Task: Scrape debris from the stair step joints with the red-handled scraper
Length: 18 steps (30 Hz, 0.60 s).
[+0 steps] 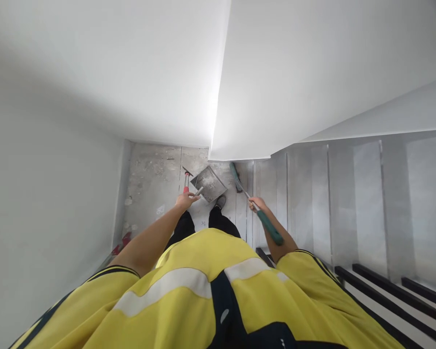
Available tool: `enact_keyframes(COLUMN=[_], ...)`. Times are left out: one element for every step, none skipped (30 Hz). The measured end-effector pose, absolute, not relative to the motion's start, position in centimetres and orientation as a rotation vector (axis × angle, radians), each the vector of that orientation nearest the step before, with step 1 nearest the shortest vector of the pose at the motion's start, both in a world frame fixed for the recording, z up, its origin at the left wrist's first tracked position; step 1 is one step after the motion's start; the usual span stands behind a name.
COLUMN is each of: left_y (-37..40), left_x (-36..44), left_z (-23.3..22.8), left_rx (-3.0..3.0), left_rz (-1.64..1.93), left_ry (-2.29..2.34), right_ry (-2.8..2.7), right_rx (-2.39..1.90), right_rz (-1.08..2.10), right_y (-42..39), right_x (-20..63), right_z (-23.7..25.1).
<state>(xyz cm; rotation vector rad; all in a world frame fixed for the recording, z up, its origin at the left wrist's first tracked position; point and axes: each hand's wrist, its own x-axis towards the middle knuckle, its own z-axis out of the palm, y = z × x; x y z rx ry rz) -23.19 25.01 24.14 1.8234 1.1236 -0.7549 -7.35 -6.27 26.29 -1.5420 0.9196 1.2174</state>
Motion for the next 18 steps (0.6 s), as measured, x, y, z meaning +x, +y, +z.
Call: enact_keyframes(left_y=[24.9, 24.8, 24.7, 24.6, 24.5, 24.4, 24.5, 24.7, 24.9, 25.4, 25.9, 26.5, 27.3, 28.1, 29.0, 29.9, 30.7, 31.5], left_x=[-23.2, -23.1, -23.0, -22.9, -22.8, -22.7, -22.7, -22.7, -22.7, -22.8, -22.9, -23.1, -23.3, -23.6, -23.9, -24.2, -24.5, -24.8], left_z=[23.8, 23.5, 23.2, 23.0, 22.8, 22.7, 22.6, 22.6, 22.7, 22.9, 23.1, 23.3, 23.6, 24.0, 24.3, 24.7, 25.1, 25.4], left_rx=[1.831, 1.836, 1.838, 1.836, 1.831, 1.822, 1.81, 1.796, 1.779, 1.762, 1.745, 1.73, 1.716, 1.704, 1.694, 1.687, 1.679, 1.663], left_rz=[-0.766, -0.775, -0.781, -0.781, -0.779, -0.773, -0.765, -0.758, -0.752, -0.746, -0.739, -0.731, -0.72, -0.708, -0.696, -0.683, -0.669, -0.652], left_ry=[1.115, 1.103, 1.089, 1.072, 1.053, 1.035, 1.019, 1.008, 1.004, 1.004, 1.01, 1.019, 1.03, 1.043, 1.057, 1.074, 1.094, 1.12], right_ry=[0.942, 0.96, 0.977, 0.991, 1.0, 1.006, 1.008, 1.006, 1.002, 0.997, 0.991, 0.985, 0.979, 0.973, 0.967, 0.963, 0.96, 0.957], right_rx=[-1.524, -1.511, -1.505, -1.508, -1.52, -1.539, -1.562, -1.586, -1.605, -1.619, -1.626, -1.627, -1.622, -1.611, -1.597, -1.58, -1.56, -1.537], right_rz=[1.212, 1.202, 1.185, 1.162, 1.133, 1.103, 1.075, 1.053, 1.041, 1.04, 1.054, 1.078, 1.112, 1.151, 1.19, 1.224, 1.254, 1.273], right_y=[-7.1, -7.8, -8.1, -8.0, -7.5, -6.5, -5.2, -3.8, -2.4, -1.1, -0.2, 0.2, 0.2, -0.4, -1.3, -2.5, -3.9, -5.1], right_x=[-7.6, -8.0, -8.5, -8.9, -9.3, -9.5, -9.7, -9.7, -9.5, -9.3, -8.9, -8.5, -8.0, -7.5, -7.1, -6.9, -6.7, -6.8], right_z=[26.9, 27.4, 27.8, 28.0, 27.8, 27.3, 26.6, 25.8, 24.9, 24.1, 23.5, 23.3, 23.3, 23.7, 24.4, 25.2, 26.2, 27.2])
